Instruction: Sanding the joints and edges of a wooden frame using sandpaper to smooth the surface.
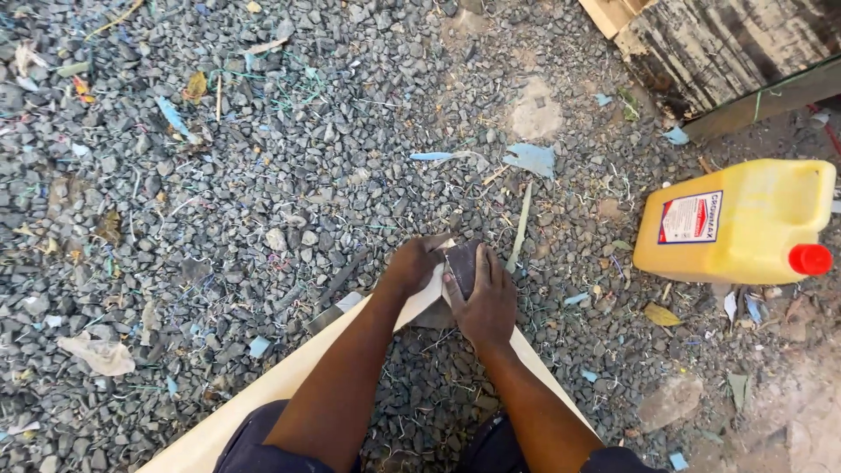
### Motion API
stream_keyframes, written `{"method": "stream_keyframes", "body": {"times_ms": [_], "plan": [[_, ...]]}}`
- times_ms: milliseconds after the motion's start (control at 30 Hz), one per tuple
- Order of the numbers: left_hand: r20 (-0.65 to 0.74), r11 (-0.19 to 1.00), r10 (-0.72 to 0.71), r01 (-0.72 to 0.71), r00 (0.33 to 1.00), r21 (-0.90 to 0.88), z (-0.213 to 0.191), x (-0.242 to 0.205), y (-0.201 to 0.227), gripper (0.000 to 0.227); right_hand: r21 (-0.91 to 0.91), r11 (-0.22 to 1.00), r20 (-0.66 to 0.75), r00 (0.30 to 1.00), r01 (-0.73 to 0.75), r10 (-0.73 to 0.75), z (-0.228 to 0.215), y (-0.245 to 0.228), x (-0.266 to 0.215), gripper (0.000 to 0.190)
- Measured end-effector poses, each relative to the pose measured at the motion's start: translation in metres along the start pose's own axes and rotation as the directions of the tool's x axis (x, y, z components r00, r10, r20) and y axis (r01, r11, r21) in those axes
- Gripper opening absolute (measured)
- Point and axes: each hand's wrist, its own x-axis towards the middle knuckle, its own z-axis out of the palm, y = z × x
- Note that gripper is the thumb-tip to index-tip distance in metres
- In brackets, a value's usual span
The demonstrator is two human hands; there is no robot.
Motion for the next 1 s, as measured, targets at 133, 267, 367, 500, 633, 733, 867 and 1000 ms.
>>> {"method": "stream_keyframes", "body": {"times_ms": [133, 267, 367, 500, 633, 733, 867, 1000], "plan": [[-0.066, 1.0, 0.019, -0.019, 0.998, -0.004, -0.001, -0.013, 0.013, 0.042, -0.003, 1.0, 0.002, 1.0, 0.01, -0.01, 0.002, 0.002, 0.0, 0.083], [-0.095, 1.0, -0.003, 0.002, 0.996, -0.015, 0.003, -0.01, 0.009, 0.043, 0.012, 1.0, -0.018, 1.0, 0.011, -0.01, 0.002, 0.002, -0.002, 0.082], [-0.077, 0.999, 0.03, -0.028, 0.997, 0.022, 0.003, -0.006, 0.012, 0.042, 0.013, 1.0, -0.033, 0.999, 0.018, -0.018, 0.006, 0.005, 0.0, 0.081], [0.014, 0.984, 0.148, -0.149, 0.989, 0.1, -0.008, -0.01, 0.025, 0.037, 0.02, 0.999, -0.047, 0.999, 0.028, -0.027, 0.006, 0.005, 0.0, 0.081], [0.021, 0.969, 0.235, -0.236, 0.972, 0.074, 0.003, 0.005, 0.007, 0.039, 0.003, 0.999, -0.06, 0.998, 0.034, -0.034, 0.012, 0.009, -0.002, 0.081], [-0.038, 0.957, 0.288, -0.286, 0.957, 0.045, 0.007, 0.011, 0.006, 0.034, 0.015, 0.999, -0.073, 0.997, 0.032, -0.031, 0.012, 0.009, 0.001, 0.082], [-0.11, 0.982, 0.188, -0.188, 0.976, 0.014, 0.003, -0.009, 0.01, 0.034, 0.009, 0.999, -0.079, 0.996, 0.049, -0.048, 0.014, 0.01, 0.0, 0.08], [-0.236, 0.979, 0.102, -0.055, 0.966, 0.197, -0.001, -0.047, -0.007, 0.041, -0.004, 0.996, -0.084, 0.993, 0.086, -0.086, 0.019, 0.015, 0.0, 0.076]]}}
